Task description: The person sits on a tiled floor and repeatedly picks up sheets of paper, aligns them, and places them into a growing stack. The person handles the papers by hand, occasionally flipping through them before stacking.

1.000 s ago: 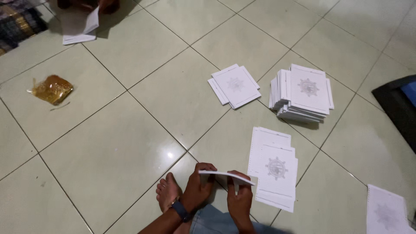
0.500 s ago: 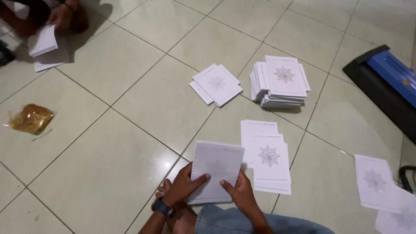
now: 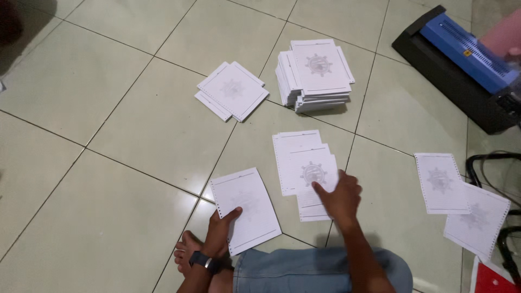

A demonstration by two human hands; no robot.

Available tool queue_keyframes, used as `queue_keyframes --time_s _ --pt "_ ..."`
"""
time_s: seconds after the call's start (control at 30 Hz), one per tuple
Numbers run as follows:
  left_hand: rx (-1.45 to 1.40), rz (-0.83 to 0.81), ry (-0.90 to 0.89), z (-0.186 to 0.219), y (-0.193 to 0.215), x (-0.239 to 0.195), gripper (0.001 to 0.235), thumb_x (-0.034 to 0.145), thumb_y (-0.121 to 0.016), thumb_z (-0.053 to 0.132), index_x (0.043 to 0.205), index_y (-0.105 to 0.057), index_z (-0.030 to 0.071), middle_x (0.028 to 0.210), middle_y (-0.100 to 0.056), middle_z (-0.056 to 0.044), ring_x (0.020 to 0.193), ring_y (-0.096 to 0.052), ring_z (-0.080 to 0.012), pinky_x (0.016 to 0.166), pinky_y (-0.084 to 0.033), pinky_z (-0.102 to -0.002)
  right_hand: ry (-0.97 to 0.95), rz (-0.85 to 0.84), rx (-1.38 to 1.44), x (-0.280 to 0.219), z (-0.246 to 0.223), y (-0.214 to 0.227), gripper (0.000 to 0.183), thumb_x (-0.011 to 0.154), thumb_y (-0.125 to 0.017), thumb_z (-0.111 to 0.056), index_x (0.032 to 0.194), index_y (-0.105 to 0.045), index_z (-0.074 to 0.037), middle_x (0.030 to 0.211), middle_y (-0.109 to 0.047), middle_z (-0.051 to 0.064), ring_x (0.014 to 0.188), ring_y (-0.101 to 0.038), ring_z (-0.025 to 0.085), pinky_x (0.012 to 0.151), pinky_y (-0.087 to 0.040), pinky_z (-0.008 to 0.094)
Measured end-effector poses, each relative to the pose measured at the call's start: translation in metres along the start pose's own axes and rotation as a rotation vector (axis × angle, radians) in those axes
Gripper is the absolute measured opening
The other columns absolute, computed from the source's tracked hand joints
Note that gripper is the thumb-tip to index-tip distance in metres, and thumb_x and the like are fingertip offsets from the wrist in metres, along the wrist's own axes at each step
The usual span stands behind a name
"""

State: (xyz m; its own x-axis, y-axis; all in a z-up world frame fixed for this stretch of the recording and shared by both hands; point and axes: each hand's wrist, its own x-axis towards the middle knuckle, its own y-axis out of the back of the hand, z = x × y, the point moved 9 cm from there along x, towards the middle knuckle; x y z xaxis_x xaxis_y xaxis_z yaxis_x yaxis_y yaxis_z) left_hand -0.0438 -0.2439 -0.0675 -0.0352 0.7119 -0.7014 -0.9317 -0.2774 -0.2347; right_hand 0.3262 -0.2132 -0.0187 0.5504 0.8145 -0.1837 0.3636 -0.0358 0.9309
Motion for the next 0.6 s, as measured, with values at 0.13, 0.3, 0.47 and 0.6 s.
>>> queue_keyframes --time_s 0.13,0.3,0.47,0.6 --pt "0.033 0.011 0.040 -0.007 0.000 0.002 0.052 0.084 -0.073 0.012 0.134 -0.066 0.001 0.134 -0.072 -0.015 0.117 -0.067 -0.0316 0.102 -0.052 -0.040 -0.137 -0.155 0.133 -0.010 0.015 -0.011 0.112 0.070 -0.080 -0.064 0.157 -0.035 -0.009 0.154 -0.037 0.020 0.139 -0.037 0.043 0.111 -0.037 0.056" --pt "0.011 0.017 0.016 -0.024 0.006 0.019 0.049 0.082 -0.076 0.011 0.130 -0.067 0.001 0.130 -0.074 -0.015 0.112 -0.069 -0.0299 0.099 -0.053 -0.038 -0.154 -0.062 0.144 -0.003 0.024 -0.011 0.104 0.064 -0.085 -0.064 0.146 -0.050 -0.011 0.147 -0.047 0.024 0.131 -0.044 0.047 0.107 -0.037 0.059" --pt "-0.001 0.018 0.032 -0.024 0.006 0.017 0.046 0.082 -0.077 0.011 0.126 -0.069 0.001 0.128 -0.074 -0.016 0.109 -0.070 -0.0302 0.094 -0.056 -0.039 0.034 0.191 -0.054 -0.009 0.020 -0.020 0.085 0.071 -0.084 -0.062 0.136 -0.060 -0.013 0.136 -0.054 0.019 0.121 -0.046 0.045 0.096 -0.039 0.057" --pt "0.016 0.018 0.028 -0.030 0.008 0.024 0.046 0.082 -0.078 0.013 0.126 -0.069 0.004 0.128 -0.074 -0.013 0.112 -0.069 -0.0277 0.098 -0.056 -0.038 0.068 0.224 0.210 -0.018 0.007 -0.002 0.024 0.104 -0.065 -0.026 0.120 -0.069 -0.008 0.110 -0.075 0.009 0.095 -0.069 0.030 0.099 -0.036 0.050"
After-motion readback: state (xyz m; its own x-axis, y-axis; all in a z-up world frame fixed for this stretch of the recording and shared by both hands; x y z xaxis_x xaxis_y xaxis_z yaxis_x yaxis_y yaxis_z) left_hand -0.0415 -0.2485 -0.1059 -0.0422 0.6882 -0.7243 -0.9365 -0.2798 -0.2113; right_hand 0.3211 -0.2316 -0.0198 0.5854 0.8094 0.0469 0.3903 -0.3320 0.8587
